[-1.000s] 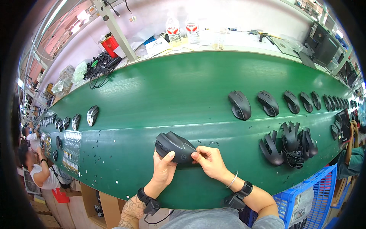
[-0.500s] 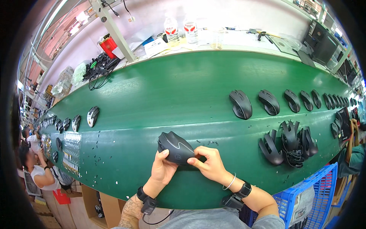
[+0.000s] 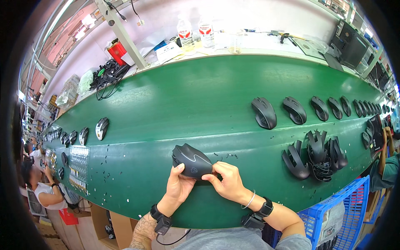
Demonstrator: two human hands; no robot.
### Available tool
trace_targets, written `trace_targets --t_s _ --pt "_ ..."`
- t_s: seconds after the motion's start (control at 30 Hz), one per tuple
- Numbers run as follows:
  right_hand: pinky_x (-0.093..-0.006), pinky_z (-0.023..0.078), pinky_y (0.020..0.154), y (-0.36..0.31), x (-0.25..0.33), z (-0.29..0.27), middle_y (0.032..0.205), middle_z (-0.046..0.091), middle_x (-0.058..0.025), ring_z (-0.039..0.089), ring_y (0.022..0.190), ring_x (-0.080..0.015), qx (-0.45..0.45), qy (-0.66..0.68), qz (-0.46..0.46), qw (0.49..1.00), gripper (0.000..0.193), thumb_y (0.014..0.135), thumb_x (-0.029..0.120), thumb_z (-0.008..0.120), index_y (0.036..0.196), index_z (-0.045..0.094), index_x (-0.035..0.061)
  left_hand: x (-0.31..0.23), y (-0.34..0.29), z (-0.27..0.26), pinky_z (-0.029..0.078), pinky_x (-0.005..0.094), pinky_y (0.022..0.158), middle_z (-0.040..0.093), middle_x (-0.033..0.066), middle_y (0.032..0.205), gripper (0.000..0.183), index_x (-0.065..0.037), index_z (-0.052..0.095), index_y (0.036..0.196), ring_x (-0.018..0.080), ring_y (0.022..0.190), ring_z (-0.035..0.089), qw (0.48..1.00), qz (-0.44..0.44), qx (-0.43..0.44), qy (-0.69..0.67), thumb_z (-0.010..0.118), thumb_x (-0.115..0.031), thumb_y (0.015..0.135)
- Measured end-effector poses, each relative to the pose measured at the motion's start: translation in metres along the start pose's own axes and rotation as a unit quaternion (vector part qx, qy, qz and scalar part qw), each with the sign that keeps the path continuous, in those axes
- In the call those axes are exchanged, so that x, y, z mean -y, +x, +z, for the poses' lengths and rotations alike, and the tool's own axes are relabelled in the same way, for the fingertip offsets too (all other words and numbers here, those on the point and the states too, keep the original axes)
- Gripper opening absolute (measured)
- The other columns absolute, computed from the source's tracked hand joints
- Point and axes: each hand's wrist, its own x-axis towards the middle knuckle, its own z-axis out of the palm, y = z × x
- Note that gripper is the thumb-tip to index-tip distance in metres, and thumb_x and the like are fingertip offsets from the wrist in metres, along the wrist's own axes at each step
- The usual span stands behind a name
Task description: The person assembles computer mice by attaching black rubber side grips to the mouse bodies. They pick up a mouse, apply the grip pieces to the sides, and place the completed unit on the green workbench. The process is repeated for multiple units in a repetitive assembly line fashion.
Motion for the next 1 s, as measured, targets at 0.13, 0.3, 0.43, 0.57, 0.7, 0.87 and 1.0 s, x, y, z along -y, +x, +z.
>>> trace_targets --t_s 0.13,0.3,0.43,0.57,0.7,0.87,1.0 --pt "-0.0343 0.042 0.055 0.002 0.002 -0.002 0.065 0.054 -0.0133 0.052 0.059 -0.0269 0.016 0.01 0.0 1.0 0.031 0.082 0.023 0.071 0.072 0.056 -0.0018 -0.001 -0.001 -0.001 0.047 0.0411 0.093 0.059 0.0106 0.114 0.04 -0.005 0.05 0.121 0.0231 0.106 0.058 1.0 0.0 0.0 0.002 0.057 -0.022 0.086" --pt "-0.0309 0.045 0.061 0.003 0.004 0.0 0.07 0.056 -0.0118 0.054 0.064 -0.0202 0.011 0.096 0.064 0.993 0.027 0.088 0.022 0.064 0.082 0.059 -0.0036 -0.003 -0.003 0.003 0.046 0.0389 0.094 0.055 0.009 0.115 0.046 -0.005 0.043 0.123 0.0209 0.107 0.056 0.999 0.037 0.001 0.023 0.063 -0.009 0.081" --pt "-0.0285 0.046 0.065 0.002 -0.002 0.0 0.073 0.058 -0.0081 0.054 0.068 -0.0139 0.007 0.164 0.131 0.978 0.024 0.09 0.02 0.062 0.087 0.06 -0.0037 0.003 -0.006 0.004 0.045 0.0348 0.094 0.053 0.0075 0.112 0.055 -0.005 0.039 0.121 0.0175 0.106 0.055 0.983 0.117 0.027 0.135 0.069 0.001 0.076" --pt "-0.0274 0.046 0.065 0.003 -0.003 -0.002 0.071 0.058 -0.0054 0.053 0.067 -0.011 0.016 0.206 0.153 0.966 0.023 0.09 0.02 0.062 0.085 0.061 -0.0028 0.003 -0.009 0.008 0.044 0.0325 0.094 0.052 0.0065 0.109 0.056 -0.005 0.037 0.118 0.0154 0.105 0.054 0.973 0.137 0.039 0.179 0.071 0.001 0.074" --pt "-0.0264 0.045 0.064 0.003 -0.004 -0.004 0.071 0.059 -0.0042 0.052 0.066 -0.0094 0.023 0.219 0.17 0.961 0.024 0.09 0.02 0.063 0.084 0.061 -0.0025 0.002 -0.008 0.008 0.044 0.032 0.094 0.051 0.0063 0.109 0.055 -0.006 0.037 0.117 0.015 0.104 0.053 0.974 0.132 0.043 0.179 0.071 0.001 0.075" --pt "-0.0244 0.04 0.06 0.003 -0.003 -0.004 0.069 0.054 0.001 0.046 0.065 -0.0061 0.011 0.231 0.178 0.956 0.026 0.092 0.021 0.06 0.081 0.059 -0.0016 0.004 -0.008 0.006 0.044 0.0329 0.094 0.051 0.006 0.112 0.053 -0.005 0.036 0.122 0.0157 0.104 0.053 0.978 0.124 0.044 0.164 0.067 -0.004 0.079" --pt "-0.0229 0.033 0.058 0.002 -0.009 -0.002 0.07 0.048 0.0057 0.039 0.066 -0.0038 -0.006 0.28 0.203 0.938 0.027 0.095 0.022 0.056 0.08 0.057 -0.0003 0.003 -0.01 0.009 0.045 0.0359 0.095 0.051 0.0075 0.118 0.046 -0.003 0.033 0.131 0.0183 0.108 0.053 0.992 0.086 0.054 0.077 0.053 -0.01 0.089"
